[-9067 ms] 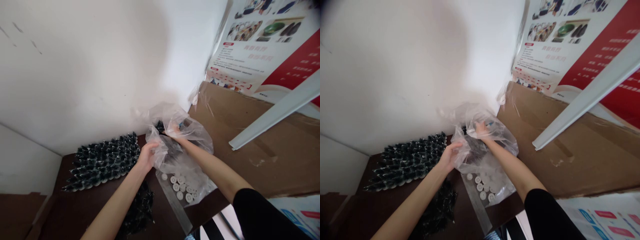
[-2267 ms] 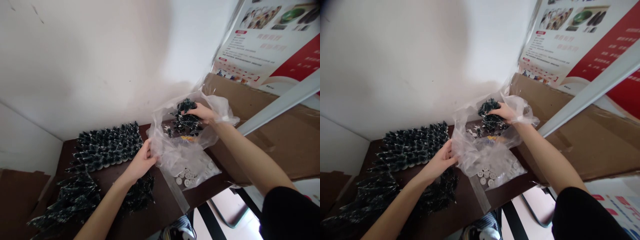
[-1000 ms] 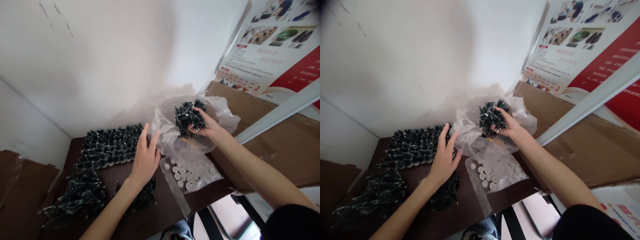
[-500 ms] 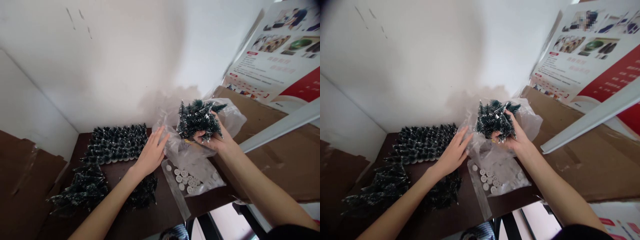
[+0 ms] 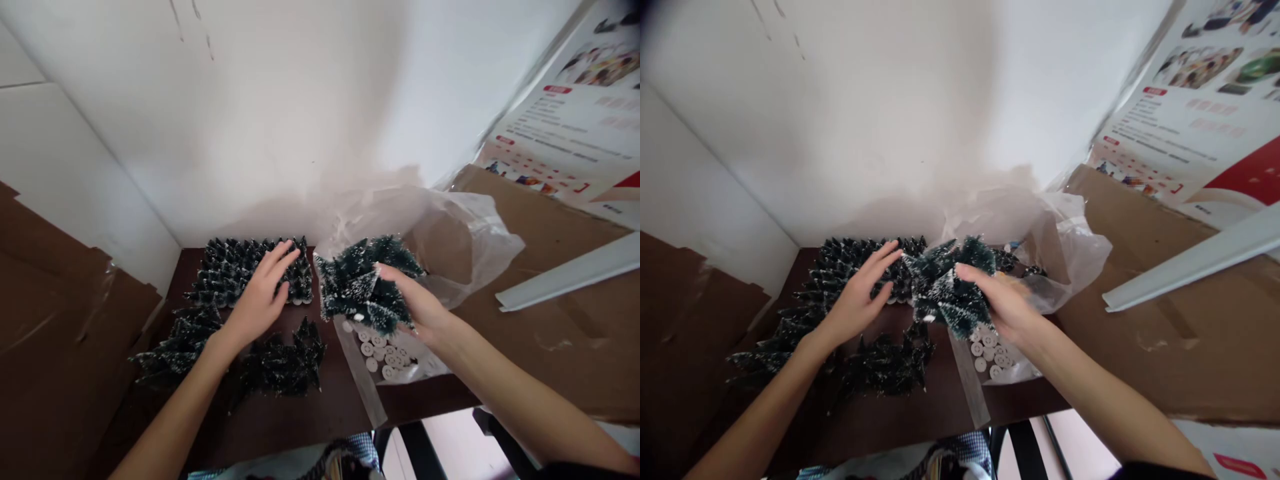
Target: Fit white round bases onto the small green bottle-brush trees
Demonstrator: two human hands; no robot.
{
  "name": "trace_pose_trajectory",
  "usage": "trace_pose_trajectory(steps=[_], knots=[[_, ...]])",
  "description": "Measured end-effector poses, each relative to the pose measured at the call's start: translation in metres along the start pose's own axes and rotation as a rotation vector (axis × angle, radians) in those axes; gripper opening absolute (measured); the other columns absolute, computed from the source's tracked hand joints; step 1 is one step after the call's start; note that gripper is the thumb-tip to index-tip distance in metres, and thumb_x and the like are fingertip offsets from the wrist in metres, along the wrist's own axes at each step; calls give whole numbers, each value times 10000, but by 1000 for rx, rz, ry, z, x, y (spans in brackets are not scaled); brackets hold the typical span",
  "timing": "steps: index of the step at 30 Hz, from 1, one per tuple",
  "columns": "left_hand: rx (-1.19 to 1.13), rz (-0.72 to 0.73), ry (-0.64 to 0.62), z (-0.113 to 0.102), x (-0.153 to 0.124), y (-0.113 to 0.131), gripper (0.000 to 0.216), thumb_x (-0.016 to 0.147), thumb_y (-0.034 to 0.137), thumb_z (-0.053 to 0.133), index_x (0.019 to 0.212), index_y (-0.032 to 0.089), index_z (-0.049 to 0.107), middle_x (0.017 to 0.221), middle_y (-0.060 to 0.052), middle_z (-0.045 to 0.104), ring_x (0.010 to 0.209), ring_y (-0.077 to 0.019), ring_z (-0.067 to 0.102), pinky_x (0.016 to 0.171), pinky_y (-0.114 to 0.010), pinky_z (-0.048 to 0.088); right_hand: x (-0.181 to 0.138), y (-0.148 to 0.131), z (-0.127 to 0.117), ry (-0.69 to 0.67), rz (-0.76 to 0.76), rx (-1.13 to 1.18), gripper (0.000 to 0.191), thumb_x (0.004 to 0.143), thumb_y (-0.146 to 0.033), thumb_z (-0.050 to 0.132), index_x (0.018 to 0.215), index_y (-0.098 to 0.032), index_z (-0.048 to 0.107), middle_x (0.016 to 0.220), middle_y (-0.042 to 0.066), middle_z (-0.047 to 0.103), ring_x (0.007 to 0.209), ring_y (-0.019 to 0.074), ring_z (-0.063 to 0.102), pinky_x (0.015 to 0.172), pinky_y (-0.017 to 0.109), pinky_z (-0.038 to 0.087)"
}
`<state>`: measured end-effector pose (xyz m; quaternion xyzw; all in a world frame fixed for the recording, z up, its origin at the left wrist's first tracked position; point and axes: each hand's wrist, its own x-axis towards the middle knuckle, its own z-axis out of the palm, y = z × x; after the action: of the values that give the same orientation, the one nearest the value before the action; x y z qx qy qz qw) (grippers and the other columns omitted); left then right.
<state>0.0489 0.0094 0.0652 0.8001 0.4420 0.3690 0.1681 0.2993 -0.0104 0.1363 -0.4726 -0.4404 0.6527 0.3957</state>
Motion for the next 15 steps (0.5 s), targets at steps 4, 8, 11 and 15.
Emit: trace_pose_trajectory(steps=[4,8,11,15], knots=[[2,-94,145,-29,-16,-4,451,985,261,450,1435,258,492,1569,-75,434,1463,-264,389,1213,-508,316,3,3,22,-206,-52,-121,569,633,-480,845,1112,-236,656,960,77,716,949,301,669,826,460,563],[-10,-125,242,-44,-37,-6,397,967,255,483,1357,244,559,1489,-80,526,1408,-259,463,1200,-492,340,11,20,46,-417,-305,-448,518,625,-341,883,1089,-255,670,1054,30,664,1025,257,627,947,439,508],[-15,-148,252,-47,-55,-8,365,964,247,492,1316,254,588,1467,-69,550,1395,-256,480,1196,-481,353,18,35,62,-468,-437,-656,555,619,-277,888,1137,-281,691,1145,39,604,1108,256,591,1015,431,473],[-62,-213,324,-48,-79,-15,339,962,269,519,1288,242,608,1448,-71,568,1387,-256,490,1207,-471,346,24,49,87,-513,-461,-797,710,636,-283,874,1298,-297,617,1260,74,505,1135,277,587,1010,439,487]])
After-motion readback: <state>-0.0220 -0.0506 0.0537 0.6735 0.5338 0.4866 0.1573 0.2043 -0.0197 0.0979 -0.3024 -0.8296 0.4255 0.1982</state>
